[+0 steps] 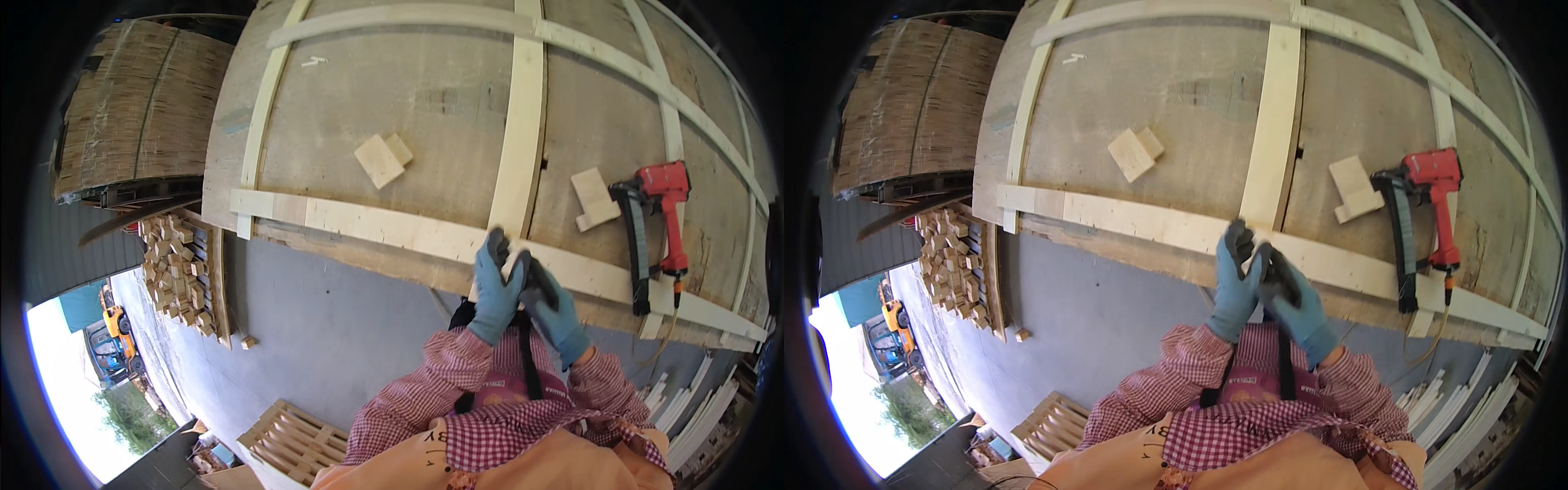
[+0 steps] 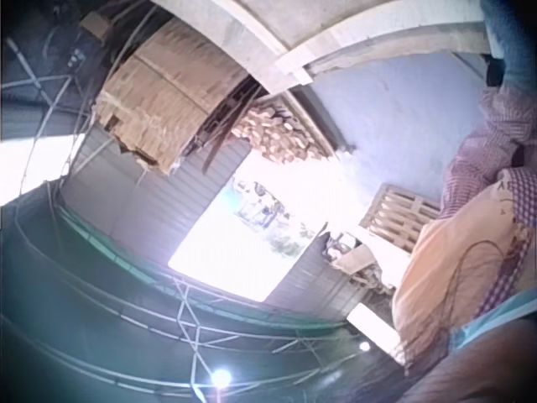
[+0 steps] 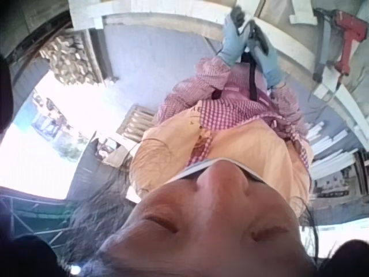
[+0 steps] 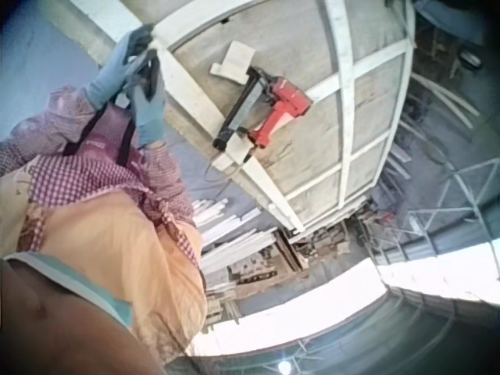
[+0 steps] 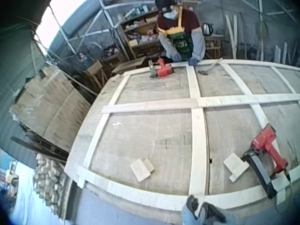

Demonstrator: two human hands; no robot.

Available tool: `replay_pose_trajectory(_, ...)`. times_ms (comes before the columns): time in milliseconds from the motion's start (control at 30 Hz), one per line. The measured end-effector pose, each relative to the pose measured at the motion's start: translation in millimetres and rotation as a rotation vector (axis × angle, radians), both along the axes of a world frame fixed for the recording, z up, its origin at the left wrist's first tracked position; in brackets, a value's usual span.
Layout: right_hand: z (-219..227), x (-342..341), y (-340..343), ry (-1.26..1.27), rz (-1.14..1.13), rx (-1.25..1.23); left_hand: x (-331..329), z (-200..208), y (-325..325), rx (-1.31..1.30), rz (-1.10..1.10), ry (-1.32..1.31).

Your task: The person measures and aligns wooden planks on a large flat surface using a tape measure, then secures them with a nail gun. They repeatedly measure, adjust, and fasten the planks to form a rectangular frame structure.

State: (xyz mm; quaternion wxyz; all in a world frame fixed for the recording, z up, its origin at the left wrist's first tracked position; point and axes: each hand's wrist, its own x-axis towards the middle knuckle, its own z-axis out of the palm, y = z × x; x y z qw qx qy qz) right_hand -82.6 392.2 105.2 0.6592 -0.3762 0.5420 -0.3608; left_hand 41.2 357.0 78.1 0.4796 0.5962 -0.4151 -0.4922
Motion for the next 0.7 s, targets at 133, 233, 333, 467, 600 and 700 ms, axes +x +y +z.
replay_pose_trajectory(133, 31, -17, -8, 0.671, 0.358, -0.421, 20, -21, 33, 0.278, -0.327, 0.284)
replay_pose_trajectory(233, 48, -23, -12, 0.768, 0.507, -0.376, 20, -19, 39, 0.367, -0.300, 0.381)
replay_pose_trajectory(333, 48, -24, -17, 0.802, 0.582, -0.420, 20, -1, 37, 0.399, -0.224, 0.585)
replay_pose_trajectory(467, 44, -23, -14, 0.690, 0.518, -0.483, 45, -2, 22, 0.488, -0.522, 0.328)
replay_pose_trajectory(600, 49, -28, -14, 0.639, 0.560, -0.410, 80, 12, -6, 0.703, -0.787, 0.337)
replay_pose_trajectory(700, 59, -60, -18, 0.743, 0.705, -0.254, 135, 11, -25, 0.806, -0.418, 0.336)
